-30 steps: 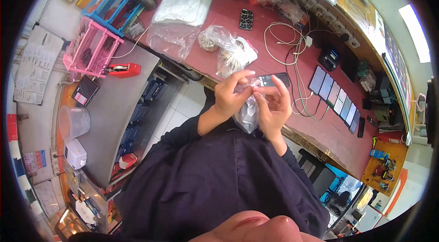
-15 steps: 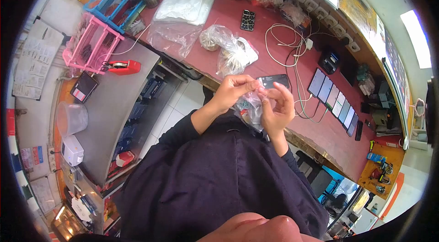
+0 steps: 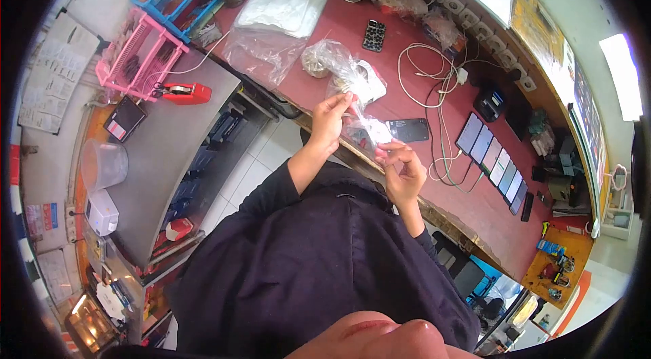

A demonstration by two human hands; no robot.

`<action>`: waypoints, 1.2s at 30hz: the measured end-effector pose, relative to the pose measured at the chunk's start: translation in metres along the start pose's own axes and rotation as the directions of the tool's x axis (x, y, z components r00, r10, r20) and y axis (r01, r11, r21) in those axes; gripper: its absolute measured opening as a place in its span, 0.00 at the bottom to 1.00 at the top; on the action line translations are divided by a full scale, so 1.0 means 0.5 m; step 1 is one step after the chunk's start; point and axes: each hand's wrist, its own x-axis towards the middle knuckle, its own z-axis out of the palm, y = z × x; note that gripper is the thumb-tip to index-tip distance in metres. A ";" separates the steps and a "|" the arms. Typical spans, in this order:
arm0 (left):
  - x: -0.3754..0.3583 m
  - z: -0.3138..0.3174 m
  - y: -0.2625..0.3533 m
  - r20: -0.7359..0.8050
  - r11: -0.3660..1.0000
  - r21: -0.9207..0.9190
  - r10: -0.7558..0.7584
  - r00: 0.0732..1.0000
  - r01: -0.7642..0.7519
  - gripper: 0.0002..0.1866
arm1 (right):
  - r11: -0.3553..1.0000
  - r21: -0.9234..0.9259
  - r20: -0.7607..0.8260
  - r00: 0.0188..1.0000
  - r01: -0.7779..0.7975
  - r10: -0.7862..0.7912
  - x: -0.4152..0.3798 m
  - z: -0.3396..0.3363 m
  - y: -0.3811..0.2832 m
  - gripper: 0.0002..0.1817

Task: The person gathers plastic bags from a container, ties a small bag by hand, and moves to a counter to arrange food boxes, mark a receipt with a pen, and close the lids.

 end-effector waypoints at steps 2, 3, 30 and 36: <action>0.022 -0.017 -0.010 0.039 0.998 -0.032 -0.057 0.998 0.058 0.12 | 1.000 0.010 0.025 1.000 0.010 -0.010 0.001 0.004 0.001 0.10; 0.030 -0.026 -0.009 0.090 0.991 -0.058 -0.114 0.989 0.120 0.12 | 0.998 0.056 0.008 0.999 -0.043 0.043 -0.002 0.005 0.005 0.10; 0.177 -0.054 0.028 -0.027 0.917 0.119 0.387 0.922 -0.382 0.08 | 0.916 -0.269 0.282 0.885 -0.299 0.371 0.247 0.195 0.158 0.08; 0.235 -0.064 0.089 0.004 0.953 -0.226 0.207 0.978 -0.201 0.07 | 0.894 -0.140 0.205 0.871 -0.425 0.446 0.318 0.231 0.199 0.07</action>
